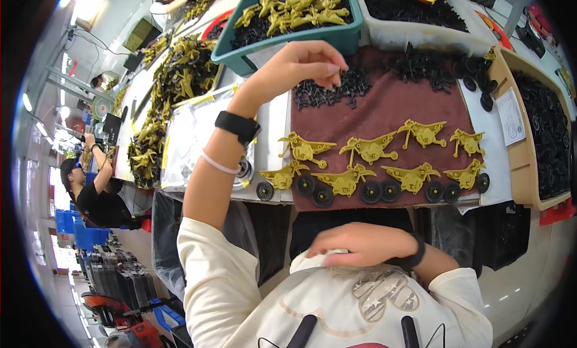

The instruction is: The person is assembling plastic toy motorcycle models by attaching wheels and other small components.

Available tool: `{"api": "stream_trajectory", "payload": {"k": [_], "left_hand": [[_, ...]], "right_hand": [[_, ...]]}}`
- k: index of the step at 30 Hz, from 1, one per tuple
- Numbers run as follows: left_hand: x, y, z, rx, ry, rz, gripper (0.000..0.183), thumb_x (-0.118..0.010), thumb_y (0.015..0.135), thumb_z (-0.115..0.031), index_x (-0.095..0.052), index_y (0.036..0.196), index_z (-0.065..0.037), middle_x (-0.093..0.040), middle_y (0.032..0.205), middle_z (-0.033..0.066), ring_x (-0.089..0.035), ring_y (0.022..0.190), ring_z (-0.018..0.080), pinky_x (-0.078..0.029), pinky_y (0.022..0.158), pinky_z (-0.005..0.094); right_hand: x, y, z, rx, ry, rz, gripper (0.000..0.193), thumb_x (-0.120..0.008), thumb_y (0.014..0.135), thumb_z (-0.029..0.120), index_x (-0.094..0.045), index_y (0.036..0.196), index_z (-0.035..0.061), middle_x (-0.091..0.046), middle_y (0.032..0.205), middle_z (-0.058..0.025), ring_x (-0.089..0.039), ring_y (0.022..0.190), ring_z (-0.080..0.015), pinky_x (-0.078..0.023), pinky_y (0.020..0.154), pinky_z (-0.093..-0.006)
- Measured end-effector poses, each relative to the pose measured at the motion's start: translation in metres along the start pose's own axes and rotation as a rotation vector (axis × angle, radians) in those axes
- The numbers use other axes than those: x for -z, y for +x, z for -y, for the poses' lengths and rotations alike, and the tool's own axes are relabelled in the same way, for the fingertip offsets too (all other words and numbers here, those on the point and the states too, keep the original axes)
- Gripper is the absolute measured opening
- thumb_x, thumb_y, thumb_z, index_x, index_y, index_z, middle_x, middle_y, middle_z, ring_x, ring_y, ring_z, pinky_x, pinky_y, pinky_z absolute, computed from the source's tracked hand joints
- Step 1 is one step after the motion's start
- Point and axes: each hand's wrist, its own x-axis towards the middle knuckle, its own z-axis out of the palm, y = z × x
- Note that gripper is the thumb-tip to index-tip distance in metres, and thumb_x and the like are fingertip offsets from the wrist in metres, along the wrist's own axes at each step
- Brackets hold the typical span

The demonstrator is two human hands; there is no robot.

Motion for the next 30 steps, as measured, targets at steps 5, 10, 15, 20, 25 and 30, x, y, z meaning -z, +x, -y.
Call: {"api": "stream_trajectory", "payload": {"k": [5, 10, 15, 20, 25, 30], "left_hand": [[-0.012, 0.051, -0.037, -0.150, 0.035, 0.008, 0.020, -0.059, 0.095, -0.016, -0.065, 0.107, -0.001, -0.068, 0.089, 0.0050, -0.063, 0.081, 0.0102, -0.052, 0.078, 0.0248], [-0.073, 0.102, -0.070, -0.311, -0.041, 0.180, 0.018, -0.061, 0.093, -0.011, -0.066, 0.103, 0.003, -0.068, 0.093, 0.0091, -0.068, 0.085, 0.0152, -0.057, 0.075, 0.0263], [-0.146, 0.117, -0.096, -0.436, 0.148, 0.329, 0.019, -0.060, 0.084, -0.013, -0.068, 0.095, -0.001, -0.071, 0.084, 0.0087, -0.068, 0.075, 0.0160, -0.053, 0.072, 0.0307], [-0.172, 0.111, -0.103, -0.440, 0.339, 0.339, 0.019, -0.059, 0.084, -0.018, -0.070, 0.094, -0.005, -0.071, 0.084, 0.0082, -0.068, 0.078, 0.0245, -0.052, 0.073, 0.0370], [-0.187, 0.116, -0.100, -0.480, 0.306, 0.320, 0.019, -0.059, 0.083, -0.016, -0.070, 0.094, -0.006, -0.071, 0.083, 0.0072, -0.068, 0.077, 0.0247, -0.052, 0.071, 0.0370], [-0.200, 0.117, -0.101, -0.389, 0.280, 0.429, 0.020, -0.059, 0.081, -0.016, -0.070, 0.095, -0.007, -0.070, 0.084, 0.0075, -0.068, 0.077, 0.0241, -0.052, 0.070, 0.0366]], "right_hand": [[-0.046, 0.102, -0.017, 0.185, 0.319, 0.163, 0.033, -0.054, 0.094, 0.012, -0.056, 0.125, 0.0022, -0.064, 0.115, -0.0167, -0.064, 0.101, -0.0251, -0.048, 0.089, -0.0353], [-0.104, 0.164, -0.032, 0.295, 0.639, 0.140, 0.038, -0.060, 0.093, 0.011, -0.054, 0.129, 0.0023, -0.063, 0.123, -0.0159, -0.062, 0.105, -0.0205, -0.047, 0.094, -0.0343], [-0.102, 0.172, 0.000, 0.263, 1.086, 0.450, 0.044, -0.065, 0.091, 0.012, -0.052, 0.131, 0.0016, -0.061, 0.124, -0.0150, -0.061, 0.107, -0.0206, -0.048, 0.095, -0.0352], [-0.082, 0.147, 0.046, 0.461, 1.184, 0.585, 0.043, -0.072, 0.088, 0.022, -0.053, 0.121, 0.0016, -0.060, 0.113, -0.0083, -0.059, 0.104, -0.0175, -0.048, 0.090, -0.0316], [-0.091, 0.144, 0.045, 0.088, 1.489, 0.958, 0.035, -0.074, 0.086, 0.020, -0.057, 0.112, 0.0027, -0.061, 0.109, -0.0061, -0.059, 0.101, -0.0131, -0.049, 0.084, -0.0268], [-0.102, 0.142, 0.038, 0.360, 1.484, 0.707, 0.031, -0.065, 0.093, 0.021, -0.055, 0.116, 0.0029, -0.065, 0.105, -0.0109, -0.066, 0.094, -0.0178, -0.054, 0.080, -0.0307]]}}
